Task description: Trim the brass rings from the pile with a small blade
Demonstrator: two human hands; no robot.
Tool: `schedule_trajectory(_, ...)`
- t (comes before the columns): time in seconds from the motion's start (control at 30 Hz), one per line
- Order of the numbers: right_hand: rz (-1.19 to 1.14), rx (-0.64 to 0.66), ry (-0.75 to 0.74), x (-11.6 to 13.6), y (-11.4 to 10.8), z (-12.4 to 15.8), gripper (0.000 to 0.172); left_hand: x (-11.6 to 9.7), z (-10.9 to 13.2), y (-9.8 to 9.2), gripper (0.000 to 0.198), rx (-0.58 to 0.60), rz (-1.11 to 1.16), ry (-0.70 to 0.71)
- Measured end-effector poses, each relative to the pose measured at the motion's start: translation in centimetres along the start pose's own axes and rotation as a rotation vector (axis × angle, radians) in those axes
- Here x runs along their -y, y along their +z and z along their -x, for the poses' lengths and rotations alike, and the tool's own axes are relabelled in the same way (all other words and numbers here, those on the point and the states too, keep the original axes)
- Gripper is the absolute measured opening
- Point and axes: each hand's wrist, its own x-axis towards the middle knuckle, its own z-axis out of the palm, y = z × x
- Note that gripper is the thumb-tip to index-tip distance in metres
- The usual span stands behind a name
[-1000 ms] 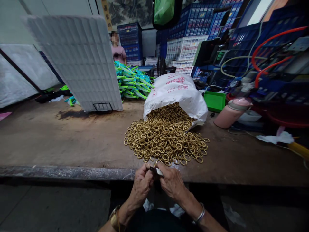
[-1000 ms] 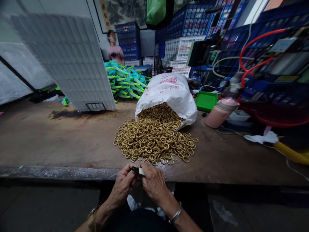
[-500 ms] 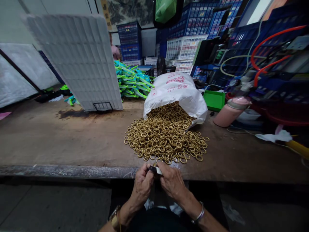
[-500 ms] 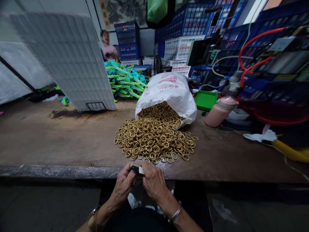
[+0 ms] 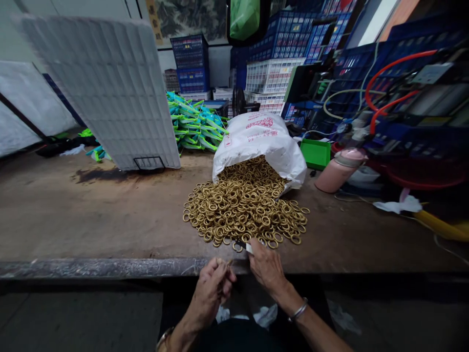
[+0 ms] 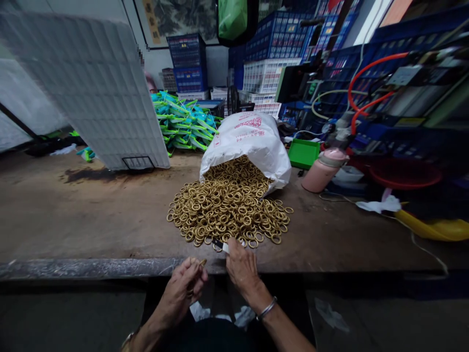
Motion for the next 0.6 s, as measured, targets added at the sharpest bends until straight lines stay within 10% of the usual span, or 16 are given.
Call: schedule_trajectory(0.6,-0.038,-0.118,0.022,-2.0,3.0,-1.6,0.025,1.5,-3.4,-2.9,0.038,0.104,0.207,-0.145)
